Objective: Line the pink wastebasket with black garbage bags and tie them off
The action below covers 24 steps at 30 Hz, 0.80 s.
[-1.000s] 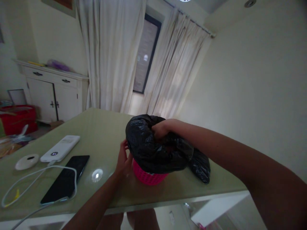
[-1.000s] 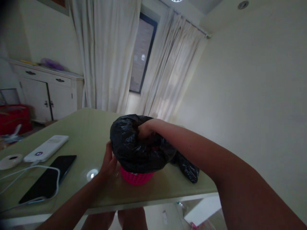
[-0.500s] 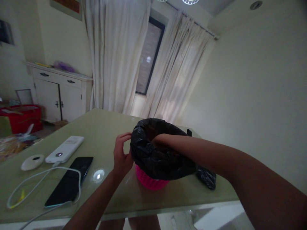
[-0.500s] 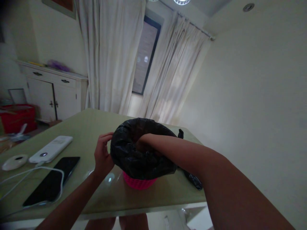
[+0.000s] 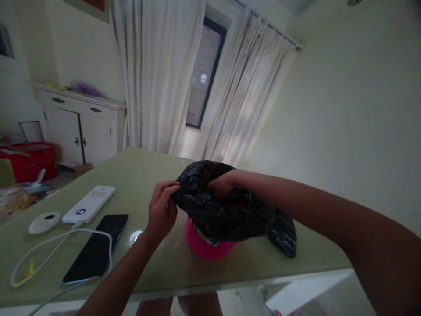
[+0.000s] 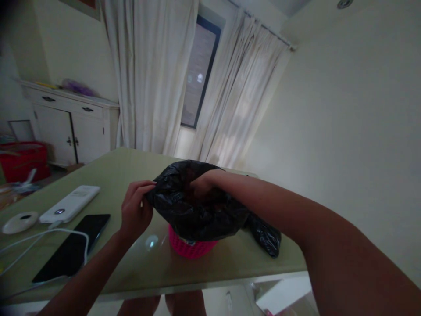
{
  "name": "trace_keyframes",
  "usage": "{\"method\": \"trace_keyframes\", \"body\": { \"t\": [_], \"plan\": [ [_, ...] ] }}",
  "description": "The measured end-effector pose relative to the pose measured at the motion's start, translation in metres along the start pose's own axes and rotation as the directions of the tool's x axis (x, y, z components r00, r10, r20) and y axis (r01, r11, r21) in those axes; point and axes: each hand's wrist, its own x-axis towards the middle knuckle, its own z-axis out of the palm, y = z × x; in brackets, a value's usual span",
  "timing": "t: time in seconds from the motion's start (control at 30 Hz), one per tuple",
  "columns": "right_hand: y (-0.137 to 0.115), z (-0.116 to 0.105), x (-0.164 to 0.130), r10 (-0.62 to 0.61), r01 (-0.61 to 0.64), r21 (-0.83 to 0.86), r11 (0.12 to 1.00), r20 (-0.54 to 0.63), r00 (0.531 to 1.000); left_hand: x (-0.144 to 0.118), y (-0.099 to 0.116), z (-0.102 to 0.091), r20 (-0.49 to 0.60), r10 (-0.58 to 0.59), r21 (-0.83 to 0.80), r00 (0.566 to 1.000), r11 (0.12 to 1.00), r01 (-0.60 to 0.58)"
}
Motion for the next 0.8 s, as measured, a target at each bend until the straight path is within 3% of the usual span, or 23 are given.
{"method": "trace_keyframes", "body": {
  "t": [0.07, 0.13, 0.2, 0.3, 0.37, 0.5, 0.57, 0.67, 0.73, 0.8],
  "plan": [
    [0.003, -0.015, -0.02, -0.081, 0.081, 0.013, 0.997, 0.105, 0.991, 0.001, 0.0, -0.004, 0.039, -0.012, 0.004, 0.999, 1.0, 0.011],
    [0.011, -0.024, -0.052, -0.213, 0.216, 0.081, 0.973, -0.043, 0.976, 0.0, -0.001, -0.008, 0.089, -0.016, -0.005, 0.996, 1.0, 0.017],
    [0.023, -0.021, -0.092, -0.31, 0.343, 0.097, 0.934, -0.249, 0.917, 0.0, -0.002, -0.013, 0.144, -0.016, 0.002, 0.989, 1.0, 0.016],
    [0.042, 0.008, -0.145, -0.424, 0.435, -0.094, 0.895, -0.478, 0.769, 0.003, 0.0, -0.02, 0.216, 0.032, 0.053, 0.976, 0.998, -0.044],
    [0.053, 0.037, -0.164, -0.495, 0.383, -0.314, 0.869, -0.501, 0.71, 0.008, 0.007, -0.023, 0.236, 0.095, 0.099, 0.967, 0.988, -0.121],
    [0.071, 0.092, -0.162, -0.59, 0.234, -0.626, 0.744, -0.45, 0.671, 0.021, 0.026, -0.019, 0.285, 0.259, 0.103, 0.923, 0.949, -0.298],
    [0.077, 0.107, -0.153, -0.576, 0.206, -0.611, 0.764, -0.505, 0.643, 0.026, 0.034, -0.015, 0.39, 0.291, 0.03, 0.874, 0.944, -0.328],
    [0.083, 0.11, -0.149, -0.544, 0.262, -0.506, 0.822, -0.56, 0.625, 0.03, 0.038, -0.016, 0.533, 0.255, -0.037, 0.806, 0.959, -0.28],
    [0.087, 0.105, -0.152, -0.542, 0.295, -0.471, 0.831, -0.567, 0.62, 0.03, 0.037, -0.022, 0.52, 0.239, -0.032, 0.82, 0.965, -0.261],
    [0.092, 0.099, -0.154, -0.511, 0.278, -0.443, 0.852, -0.588, 0.627, 0.03, 0.034, -0.028, 0.444, 0.219, 0.009, 0.869, 0.969, -0.249]
  ]
}}
